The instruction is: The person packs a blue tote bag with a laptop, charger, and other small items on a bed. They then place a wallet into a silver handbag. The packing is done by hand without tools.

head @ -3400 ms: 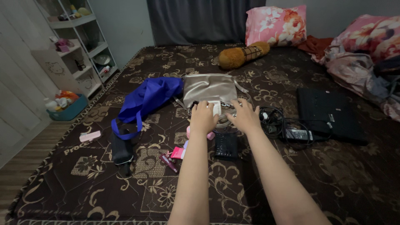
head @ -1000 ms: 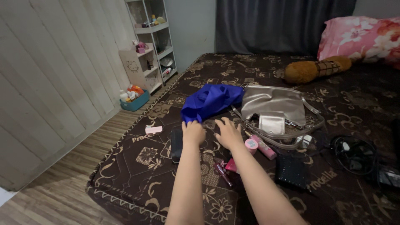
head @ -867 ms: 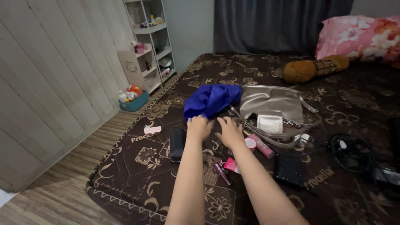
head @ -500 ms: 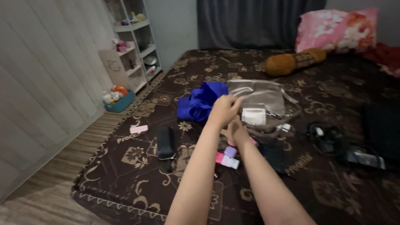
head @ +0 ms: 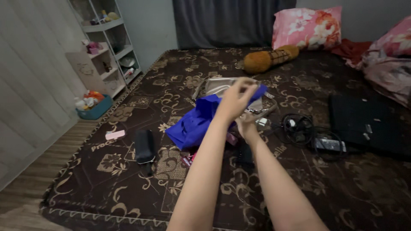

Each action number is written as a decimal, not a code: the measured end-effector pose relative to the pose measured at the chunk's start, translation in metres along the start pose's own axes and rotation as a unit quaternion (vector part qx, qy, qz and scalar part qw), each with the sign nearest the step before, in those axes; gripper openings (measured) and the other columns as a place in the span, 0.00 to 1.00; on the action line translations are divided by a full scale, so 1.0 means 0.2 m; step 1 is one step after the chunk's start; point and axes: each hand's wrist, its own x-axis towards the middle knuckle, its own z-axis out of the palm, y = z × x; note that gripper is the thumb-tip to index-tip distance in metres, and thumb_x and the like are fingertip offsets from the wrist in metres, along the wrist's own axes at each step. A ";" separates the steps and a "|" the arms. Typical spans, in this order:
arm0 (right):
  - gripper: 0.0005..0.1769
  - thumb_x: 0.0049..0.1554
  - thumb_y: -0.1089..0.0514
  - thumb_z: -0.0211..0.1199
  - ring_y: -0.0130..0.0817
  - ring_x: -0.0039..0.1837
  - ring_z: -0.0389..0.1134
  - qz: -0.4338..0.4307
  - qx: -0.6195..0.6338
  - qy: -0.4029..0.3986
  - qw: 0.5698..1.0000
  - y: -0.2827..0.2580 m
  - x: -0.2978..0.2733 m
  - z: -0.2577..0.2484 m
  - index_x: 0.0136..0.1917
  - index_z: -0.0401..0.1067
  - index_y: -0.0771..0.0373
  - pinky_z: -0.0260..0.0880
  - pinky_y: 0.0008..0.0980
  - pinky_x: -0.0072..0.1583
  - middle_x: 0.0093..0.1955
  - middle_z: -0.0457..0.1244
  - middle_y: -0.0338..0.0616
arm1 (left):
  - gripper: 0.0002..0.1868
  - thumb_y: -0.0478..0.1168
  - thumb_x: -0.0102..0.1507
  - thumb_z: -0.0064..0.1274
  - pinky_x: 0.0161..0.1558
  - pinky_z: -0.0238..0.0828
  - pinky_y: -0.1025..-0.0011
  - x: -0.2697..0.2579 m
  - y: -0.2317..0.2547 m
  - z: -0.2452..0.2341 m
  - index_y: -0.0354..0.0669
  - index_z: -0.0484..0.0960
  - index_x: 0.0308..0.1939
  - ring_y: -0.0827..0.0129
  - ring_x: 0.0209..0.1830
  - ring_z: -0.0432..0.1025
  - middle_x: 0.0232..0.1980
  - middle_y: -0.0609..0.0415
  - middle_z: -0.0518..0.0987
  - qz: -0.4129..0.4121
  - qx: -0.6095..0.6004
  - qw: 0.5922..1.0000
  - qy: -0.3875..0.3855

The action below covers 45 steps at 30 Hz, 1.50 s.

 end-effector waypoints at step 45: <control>0.26 0.59 0.46 0.60 0.46 0.66 0.74 0.311 -0.262 -0.126 0.905 0.03 -0.12 -0.57 0.69 0.76 0.51 0.71 0.44 0.67 0.64 0.71 0.52 | 0.17 0.30 0.57 0.53 0.50 0.70 0.60 -0.24 -0.47 -0.08 0.44 0.84 0.50 0.59 0.56 0.72 0.55 0.56 0.80 0.116 0.457 0.881 0.022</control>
